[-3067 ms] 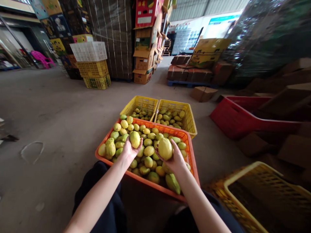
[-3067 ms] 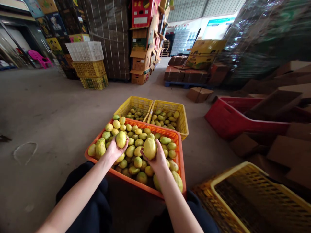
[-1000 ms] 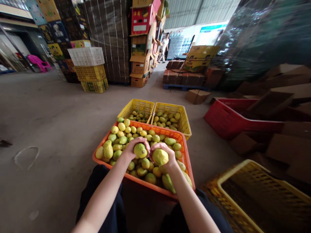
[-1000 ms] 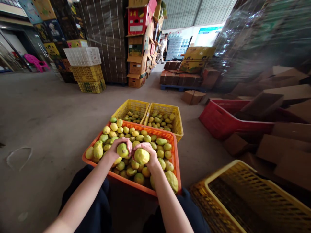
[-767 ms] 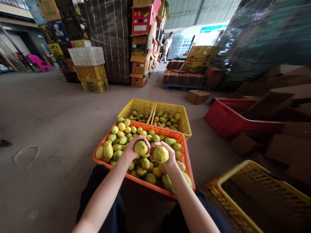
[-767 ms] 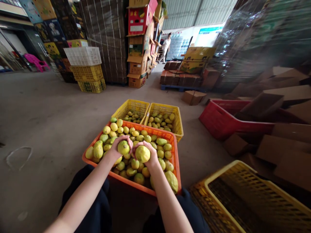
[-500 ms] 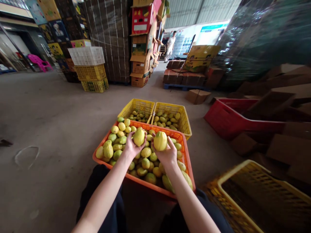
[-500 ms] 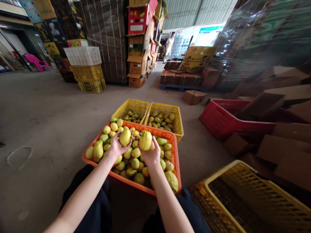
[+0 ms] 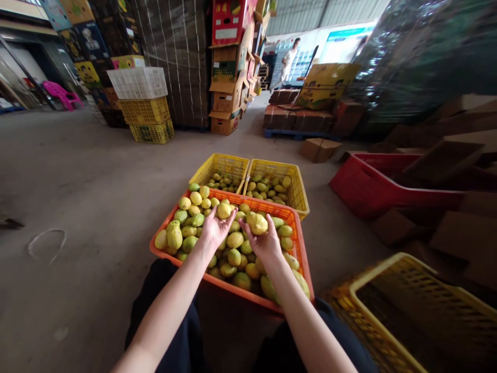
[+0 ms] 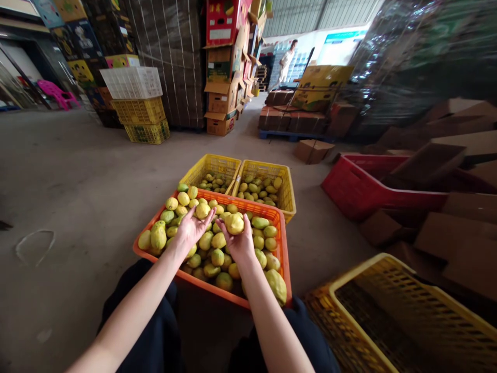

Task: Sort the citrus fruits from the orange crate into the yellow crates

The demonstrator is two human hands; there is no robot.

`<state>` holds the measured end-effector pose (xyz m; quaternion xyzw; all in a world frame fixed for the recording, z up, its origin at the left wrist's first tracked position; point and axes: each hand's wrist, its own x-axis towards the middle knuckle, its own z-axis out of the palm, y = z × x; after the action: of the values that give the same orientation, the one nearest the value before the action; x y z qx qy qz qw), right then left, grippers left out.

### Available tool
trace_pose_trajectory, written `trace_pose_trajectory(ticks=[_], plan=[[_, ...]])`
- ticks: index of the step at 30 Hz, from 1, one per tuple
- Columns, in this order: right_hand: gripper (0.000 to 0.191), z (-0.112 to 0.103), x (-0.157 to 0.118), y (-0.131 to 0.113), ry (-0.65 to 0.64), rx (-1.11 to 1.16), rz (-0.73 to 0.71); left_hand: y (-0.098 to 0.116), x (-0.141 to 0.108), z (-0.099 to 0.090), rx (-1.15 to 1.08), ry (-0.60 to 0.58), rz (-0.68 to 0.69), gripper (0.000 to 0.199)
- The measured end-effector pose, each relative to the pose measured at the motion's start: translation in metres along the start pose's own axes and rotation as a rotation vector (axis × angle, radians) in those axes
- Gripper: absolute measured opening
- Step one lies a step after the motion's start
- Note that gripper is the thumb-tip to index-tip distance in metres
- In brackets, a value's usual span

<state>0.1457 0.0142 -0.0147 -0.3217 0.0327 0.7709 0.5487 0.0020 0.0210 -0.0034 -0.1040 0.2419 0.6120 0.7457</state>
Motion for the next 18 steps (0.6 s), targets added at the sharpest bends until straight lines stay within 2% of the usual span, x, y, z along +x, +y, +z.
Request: trace_pose_trajectory(ticks=[6,11,18], plan=[[0.017,-0.003,0.003,0.000,0.029,-0.090,0.026,-0.002,0.001,-0.002,0.003,0.004,0.007,0.040],[0.004,-0.001,0.001,0.002,0.035,-0.170,-0.080,-0.001,-0.001,-0.004,0.041,-0.019,-0.006,0.034],[0.019,0.001,-0.003,-0.003,-0.080,-0.180,-0.075,0.000,-0.009,0.001,0.245,-0.034,-0.096,0.027]])
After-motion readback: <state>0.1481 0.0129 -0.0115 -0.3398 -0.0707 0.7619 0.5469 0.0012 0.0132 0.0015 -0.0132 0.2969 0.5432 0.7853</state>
